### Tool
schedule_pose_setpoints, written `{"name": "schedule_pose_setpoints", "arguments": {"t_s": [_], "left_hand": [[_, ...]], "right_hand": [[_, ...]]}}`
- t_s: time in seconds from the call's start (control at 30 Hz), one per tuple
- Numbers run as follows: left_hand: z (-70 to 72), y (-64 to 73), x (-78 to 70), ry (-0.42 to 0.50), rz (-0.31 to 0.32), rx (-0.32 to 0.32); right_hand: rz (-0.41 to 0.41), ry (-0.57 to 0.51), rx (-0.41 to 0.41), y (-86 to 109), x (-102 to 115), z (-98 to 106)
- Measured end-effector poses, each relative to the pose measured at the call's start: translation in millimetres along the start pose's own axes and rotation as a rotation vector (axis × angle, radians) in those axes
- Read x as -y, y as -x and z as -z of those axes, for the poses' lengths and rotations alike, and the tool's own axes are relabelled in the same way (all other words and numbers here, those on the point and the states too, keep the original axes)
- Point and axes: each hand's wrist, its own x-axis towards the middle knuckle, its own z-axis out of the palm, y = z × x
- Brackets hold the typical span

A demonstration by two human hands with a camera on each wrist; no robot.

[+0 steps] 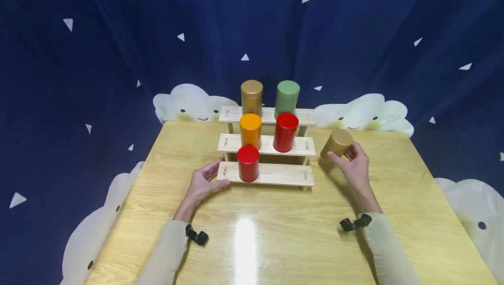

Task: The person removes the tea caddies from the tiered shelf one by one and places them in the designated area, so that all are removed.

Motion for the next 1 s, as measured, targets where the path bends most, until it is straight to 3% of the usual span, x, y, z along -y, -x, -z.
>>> {"name": "schedule_pose_setpoints", "arguments": {"t_s": [0.37, 0.73, 1.0], "left_hand": [[0.8, -0.3, -2.0, -0.018, -0.004, 0.0], [0.7, 0.8, -3.4, -0.006, 0.018, -0.006], [-0.6, 1.5, -2.5, -0.012, 0.008, 0.008]], "right_hand": [[-0.05, 0.075, 0.002, -19.8, -17.0, -2.5], [-0.141, 0.061, -0.002, -34.0, -35.9, -7.7], [-0.135, 0.126, 0.02, -36.2, -46.4, -9.1]]}}
